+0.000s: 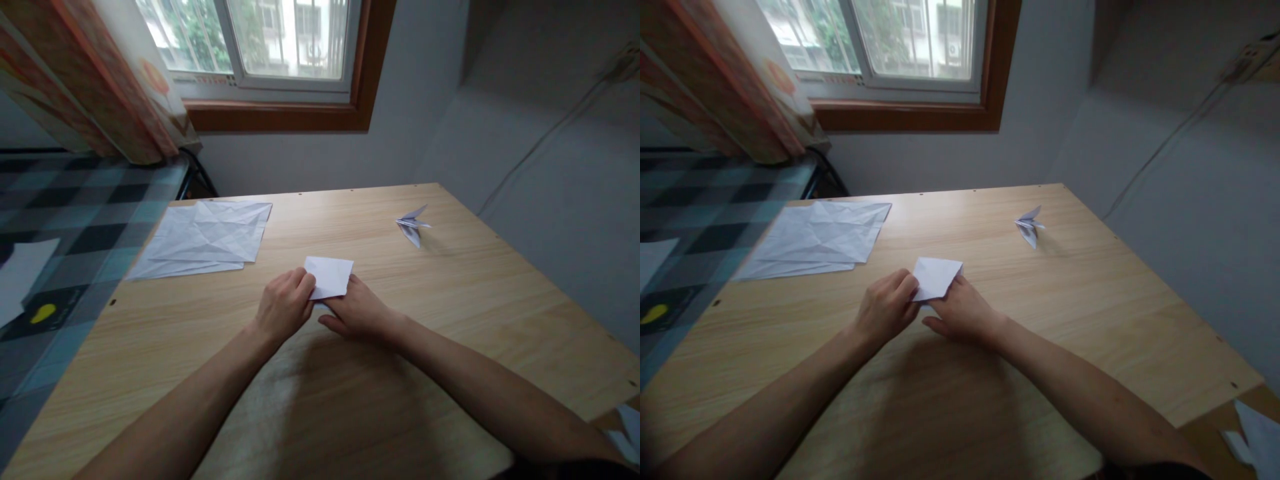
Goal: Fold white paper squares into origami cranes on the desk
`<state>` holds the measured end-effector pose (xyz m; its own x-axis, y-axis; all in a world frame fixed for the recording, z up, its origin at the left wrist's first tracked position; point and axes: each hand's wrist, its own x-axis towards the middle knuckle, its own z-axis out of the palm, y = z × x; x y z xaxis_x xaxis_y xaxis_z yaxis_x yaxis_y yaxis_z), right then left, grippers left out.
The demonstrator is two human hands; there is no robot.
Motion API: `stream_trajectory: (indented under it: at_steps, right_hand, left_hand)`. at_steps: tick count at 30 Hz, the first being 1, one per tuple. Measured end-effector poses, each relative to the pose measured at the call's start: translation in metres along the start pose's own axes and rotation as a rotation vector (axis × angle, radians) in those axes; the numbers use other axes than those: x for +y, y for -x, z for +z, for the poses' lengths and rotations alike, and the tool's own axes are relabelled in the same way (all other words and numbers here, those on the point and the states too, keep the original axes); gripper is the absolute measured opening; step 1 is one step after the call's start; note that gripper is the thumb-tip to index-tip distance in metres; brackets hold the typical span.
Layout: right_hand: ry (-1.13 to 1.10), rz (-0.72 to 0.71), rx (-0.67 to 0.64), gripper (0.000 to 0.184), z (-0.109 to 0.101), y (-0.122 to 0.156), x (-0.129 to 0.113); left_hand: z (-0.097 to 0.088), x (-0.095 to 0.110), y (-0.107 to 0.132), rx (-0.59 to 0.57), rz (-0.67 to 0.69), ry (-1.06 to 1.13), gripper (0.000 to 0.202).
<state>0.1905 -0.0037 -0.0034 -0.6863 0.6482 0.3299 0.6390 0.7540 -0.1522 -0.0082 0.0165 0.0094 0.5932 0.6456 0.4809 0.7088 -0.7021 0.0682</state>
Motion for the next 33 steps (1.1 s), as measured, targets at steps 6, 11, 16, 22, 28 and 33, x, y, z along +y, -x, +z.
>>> stream_trajectory:
  at_steps: [6, 11, 16, 22, 28, 33]
  right_hand:
    - [-0.061, 0.020, -0.041, 0.052, -0.003, -0.005, -0.002]
    - [-0.083, 0.015, -0.002, 0.029, -0.002, -0.001, 0.004]
    - [-0.066, -0.042, 0.079, 0.011, -0.004, 0.006, 0.009]
    - [-0.006, -0.030, 0.092, 0.016, -0.007, 0.012, 0.018]
    - [0.068, 0.001, 0.125, 0.020, -0.012, 0.018, 0.026]
    - [0.001, 0.007, 0.140, 0.021, -0.011, 0.019, 0.029]
  left_hand:
    - [-0.003, 0.000, 0.001, 0.068, 0.062, 0.011, 0.012]
    - [-0.001, -0.003, 0.005, 0.348, 0.128, 0.030, 0.009]
    - [0.000, -0.007, 0.009, 0.572, 0.201, 0.045, 0.018]
    - [-0.006, -0.008, 0.005, 0.195, 0.126, 0.003, 0.014]
    - [-0.007, -0.007, 0.001, 0.048, 0.154, -0.067, 0.020]
    - [-0.001, -0.011, 0.002, 0.013, 0.105, -0.126, 0.025]
